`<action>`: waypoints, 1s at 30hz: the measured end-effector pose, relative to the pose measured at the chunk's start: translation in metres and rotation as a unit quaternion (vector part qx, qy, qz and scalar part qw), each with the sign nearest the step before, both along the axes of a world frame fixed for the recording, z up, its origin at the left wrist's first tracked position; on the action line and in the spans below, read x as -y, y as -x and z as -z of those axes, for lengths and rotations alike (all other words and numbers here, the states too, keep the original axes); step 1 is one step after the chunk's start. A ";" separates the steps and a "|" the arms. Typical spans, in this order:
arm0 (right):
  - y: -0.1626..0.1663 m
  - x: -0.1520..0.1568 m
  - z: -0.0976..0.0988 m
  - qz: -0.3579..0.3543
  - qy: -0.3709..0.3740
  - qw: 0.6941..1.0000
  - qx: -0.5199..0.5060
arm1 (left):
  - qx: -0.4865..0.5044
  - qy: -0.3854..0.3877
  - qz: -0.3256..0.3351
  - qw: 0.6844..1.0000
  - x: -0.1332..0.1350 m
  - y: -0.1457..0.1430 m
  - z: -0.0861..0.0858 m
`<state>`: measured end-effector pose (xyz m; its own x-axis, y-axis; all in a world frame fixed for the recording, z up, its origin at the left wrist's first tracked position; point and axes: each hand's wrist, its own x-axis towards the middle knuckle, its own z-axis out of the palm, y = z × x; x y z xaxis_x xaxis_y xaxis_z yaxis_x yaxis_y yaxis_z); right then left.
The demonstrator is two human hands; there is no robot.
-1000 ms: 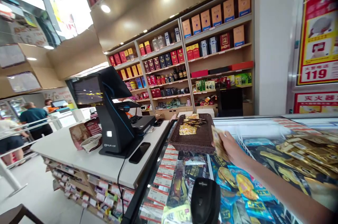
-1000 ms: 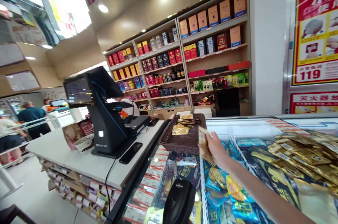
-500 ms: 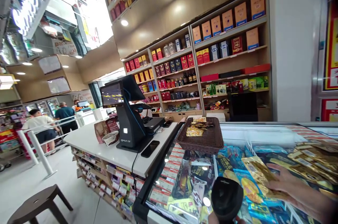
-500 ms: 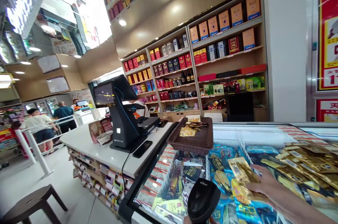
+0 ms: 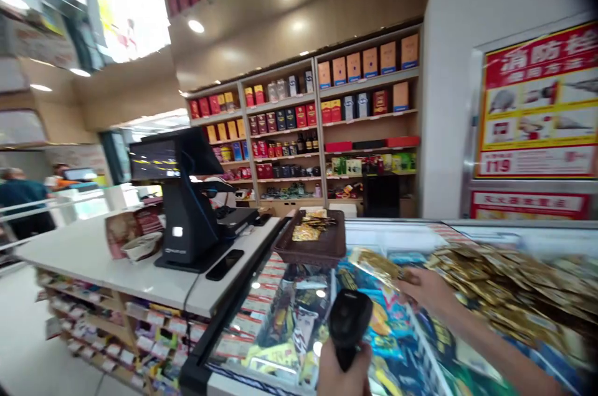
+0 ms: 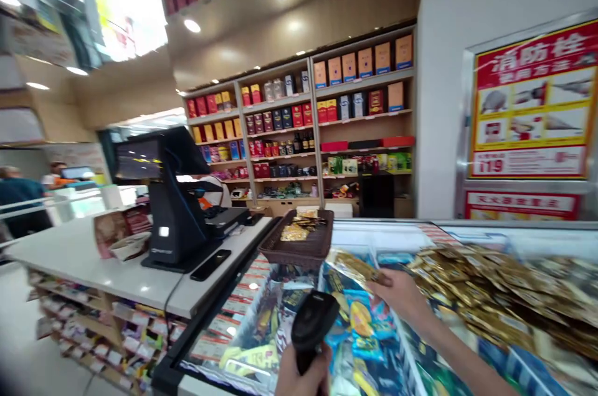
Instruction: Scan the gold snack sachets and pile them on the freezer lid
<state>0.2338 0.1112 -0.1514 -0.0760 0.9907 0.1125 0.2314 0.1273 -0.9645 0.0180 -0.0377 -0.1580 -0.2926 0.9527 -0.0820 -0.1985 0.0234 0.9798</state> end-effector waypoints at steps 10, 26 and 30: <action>-0.008 0.002 -0.013 0.099 -0.046 0.990 -0.086 | -0.022 -0.037 0.114 0.993 -0.016 -0.009 -0.017; -0.017 -0.014 -0.014 0.118 -0.003 0.989 -0.091 | -0.106 -0.019 0.125 0.986 -0.029 -0.007 -0.046; -0.015 -0.014 -0.013 0.119 -0.002 0.989 -0.091 | -0.108 -0.024 0.126 0.986 -0.033 -0.008 -0.043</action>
